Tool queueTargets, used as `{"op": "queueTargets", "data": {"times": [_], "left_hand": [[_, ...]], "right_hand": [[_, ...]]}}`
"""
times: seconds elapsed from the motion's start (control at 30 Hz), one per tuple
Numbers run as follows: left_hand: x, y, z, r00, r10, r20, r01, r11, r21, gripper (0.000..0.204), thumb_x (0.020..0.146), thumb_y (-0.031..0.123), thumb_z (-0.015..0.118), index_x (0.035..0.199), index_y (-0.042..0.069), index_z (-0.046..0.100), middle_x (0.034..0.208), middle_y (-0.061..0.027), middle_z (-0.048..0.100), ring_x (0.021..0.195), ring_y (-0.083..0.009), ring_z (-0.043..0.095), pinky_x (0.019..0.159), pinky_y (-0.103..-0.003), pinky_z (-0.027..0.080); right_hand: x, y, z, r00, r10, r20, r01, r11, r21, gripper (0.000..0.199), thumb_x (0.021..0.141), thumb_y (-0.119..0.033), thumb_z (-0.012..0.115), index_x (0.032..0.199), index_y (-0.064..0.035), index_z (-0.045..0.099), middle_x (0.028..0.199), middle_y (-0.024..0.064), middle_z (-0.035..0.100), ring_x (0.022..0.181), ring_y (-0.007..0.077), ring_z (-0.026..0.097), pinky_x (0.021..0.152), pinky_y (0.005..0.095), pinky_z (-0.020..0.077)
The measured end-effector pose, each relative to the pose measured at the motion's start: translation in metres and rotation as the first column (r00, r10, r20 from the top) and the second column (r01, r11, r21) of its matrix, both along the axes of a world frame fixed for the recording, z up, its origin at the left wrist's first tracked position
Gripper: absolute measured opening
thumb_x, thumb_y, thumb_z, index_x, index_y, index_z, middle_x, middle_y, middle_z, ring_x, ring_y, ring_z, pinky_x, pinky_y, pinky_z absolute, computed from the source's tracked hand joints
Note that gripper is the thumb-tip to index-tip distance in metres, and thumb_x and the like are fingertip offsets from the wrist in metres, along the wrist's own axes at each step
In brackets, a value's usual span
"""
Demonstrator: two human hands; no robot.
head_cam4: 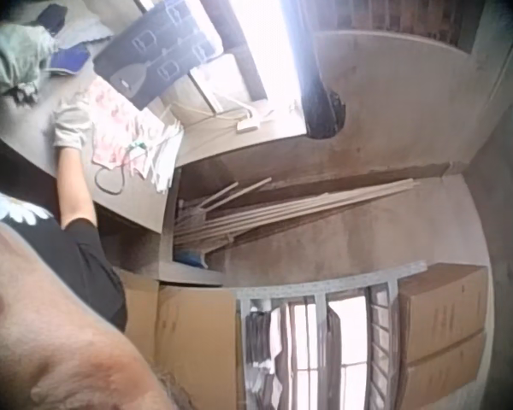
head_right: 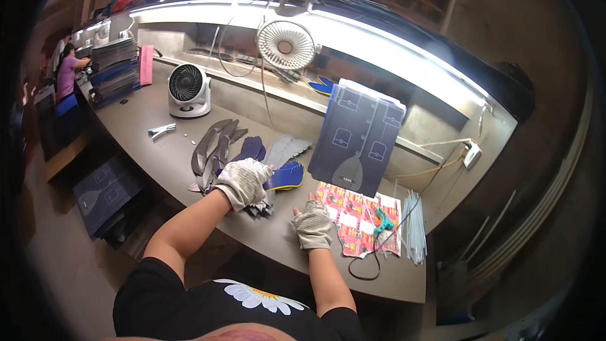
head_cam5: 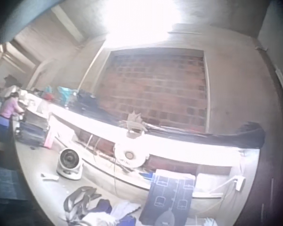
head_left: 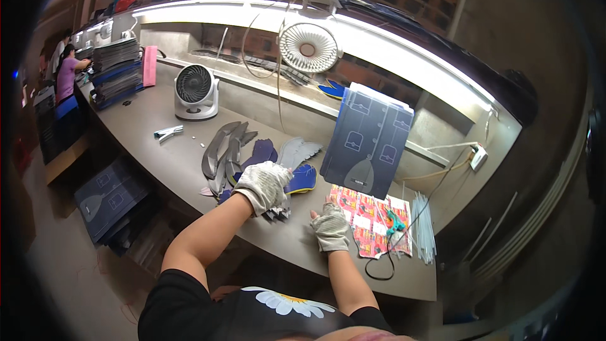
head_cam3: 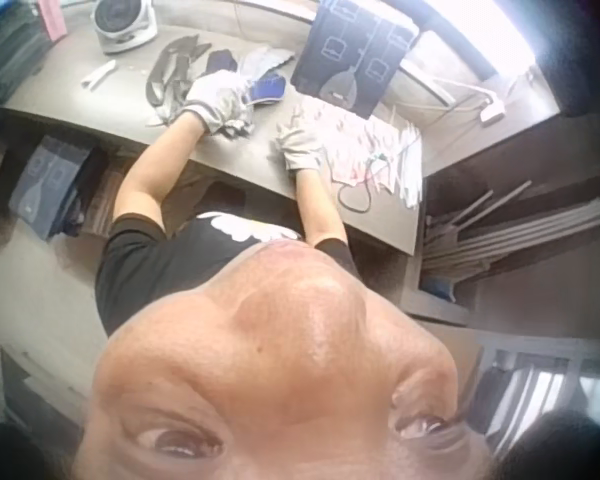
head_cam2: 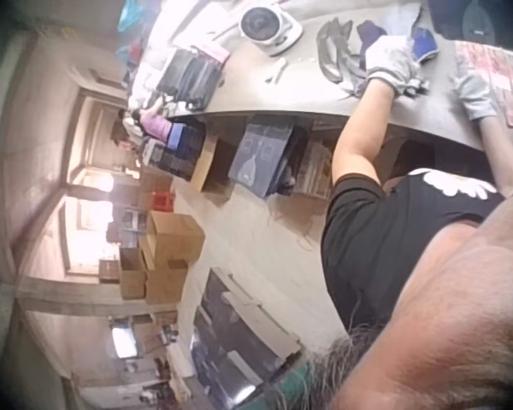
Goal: The person gathers shoe components from the workbench and upper shelf, wraps and secures the outer covers onto the foam inserts by hand, and places the assembled piece onto the shelf above.
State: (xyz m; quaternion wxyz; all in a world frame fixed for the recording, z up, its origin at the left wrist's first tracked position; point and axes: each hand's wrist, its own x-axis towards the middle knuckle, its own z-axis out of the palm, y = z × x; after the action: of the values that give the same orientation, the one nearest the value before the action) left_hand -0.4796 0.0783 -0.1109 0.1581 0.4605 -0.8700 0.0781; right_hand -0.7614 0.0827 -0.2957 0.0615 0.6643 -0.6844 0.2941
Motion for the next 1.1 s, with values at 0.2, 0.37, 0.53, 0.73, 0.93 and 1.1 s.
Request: {"op": "queueTargets", "data": {"times": [0.2, 0.37, 0.53, 0.73, 0.93, 1.1], "left_hand": [[-0.006, 0.074, 0.018, 0.883, -0.456, 0.107, 0.467, 0.874, -0.135, 0.066, 0.087, 0.027, 0.080, 0.151, 0.016, 0.071, 0.108, -0.0121, 0.078, 0.103, -0.0341, 0.077, 0.091, -0.049, 0.062], [-0.001, 0.092, 0.000, 0.807, -0.576, 0.131, 0.572, 0.706, -0.418, 0.062, 0.093, 0.023, 0.069, 0.155, 0.021, 0.070, 0.082, -0.0060, 0.066, 0.074, -0.0271, 0.067, 0.072, -0.048, 0.058], [0.008, 0.076, -0.025, 0.824, -0.566, -0.019, 0.546, 0.803, -0.238, 0.119, 0.069, 0.029, 0.098, 0.176, 0.016, 0.046, 0.099, -0.0124, 0.072, 0.090, -0.0334, 0.074, 0.081, -0.046, 0.060], [0.033, 0.039, -0.031, 0.960, -0.276, -0.052, 0.276, 0.894, 0.353, 0.117, 0.076, 0.028, 0.102, 0.177, 0.020, 0.044, 0.131, -0.0258, 0.077, 0.120, -0.0436, 0.075, 0.106, -0.047, 0.059], [0.067, 0.019, -0.081, 0.987, -0.130, -0.095, 0.150, 0.957, 0.247, 0.053, 0.088, 0.017, 0.081, 0.141, 0.013, 0.079, 0.127, -0.0155, 0.082, 0.118, -0.0373, 0.078, 0.107, -0.047, 0.060], [0.068, 0.025, -0.088, 0.990, -0.135, -0.039, 0.140, 0.976, 0.165, 0.054, 0.088, 0.017, 0.080, 0.141, 0.012, 0.079, 0.128, -0.0129, 0.082, 0.120, -0.0340, 0.077, 0.108, -0.045, 0.061]], "right_hand": [[0.004, 0.092, 0.106, 0.920, 0.222, -0.322, -0.309, 0.918, -0.247, 0.113, 0.080, -0.062, 0.095, 0.164, 0.0019, 0.054, 0.169, 0.0289, 0.053, 0.161, 0.0446, 0.048, 0.134, 0.0554, 0.0376], [-0.005, 0.131, 0.141, 0.902, 0.424, -0.087, -0.412, 0.902, 0.127, 0.067, 0.066, -0.038, 0.106, 0.122, -0.0095, 0.083, 0.109, 0.0128, 0.082, 0.104, 0.0366, 0.077, 0.100, 0.0473, 0.0611], [0.003, 0.158, 0.156, 0.887, 0.309, -0.344, -0.350, 0.934, -0.064, 0.051, 0.072, -0.038, 0.101, 0.103, -0.0072, 0.077, 0.093, 0.0154, 0.077, 0.089, 0.0384, 0.076, 0.081, 0.0497, 0.0610], [0.001, 0.149, 0.129, 0.867, 0.318, -0.382, -0.339, 0.941, 0.015, 0.064, 0.067, -0.043, 0.103, 0.112, -0.0043, 0.079, 0.099, 0.0163, 0.079, 0.091, 0.0387, 0.077, 0.084, 0.0483, 0.0616], [0.000, 0.156, 0.107, 0.868, 0.334, -0.368, -0.328, 0.941, 0.080, 0.062, 0.076, -0.043, 0.099, 0.116, -0.0009, 0.078, 0.110, 0.0167, 0.080, 0.103, 0.0387, 0.076, 0.091, 0.0488, 0.0616], [-0.009, 0.153, 0.083, 0.885, 0.305, -0.352, -0.325, 0.946, 0.003, 0.041, 0.084, -0.034, 0.094, 0.110, -0.0073, 0.077, 0.101, 0.0162, 0.078, 0.095, 0.0383, 0.075, 0.085, 0.0487, 0.0606]]}}
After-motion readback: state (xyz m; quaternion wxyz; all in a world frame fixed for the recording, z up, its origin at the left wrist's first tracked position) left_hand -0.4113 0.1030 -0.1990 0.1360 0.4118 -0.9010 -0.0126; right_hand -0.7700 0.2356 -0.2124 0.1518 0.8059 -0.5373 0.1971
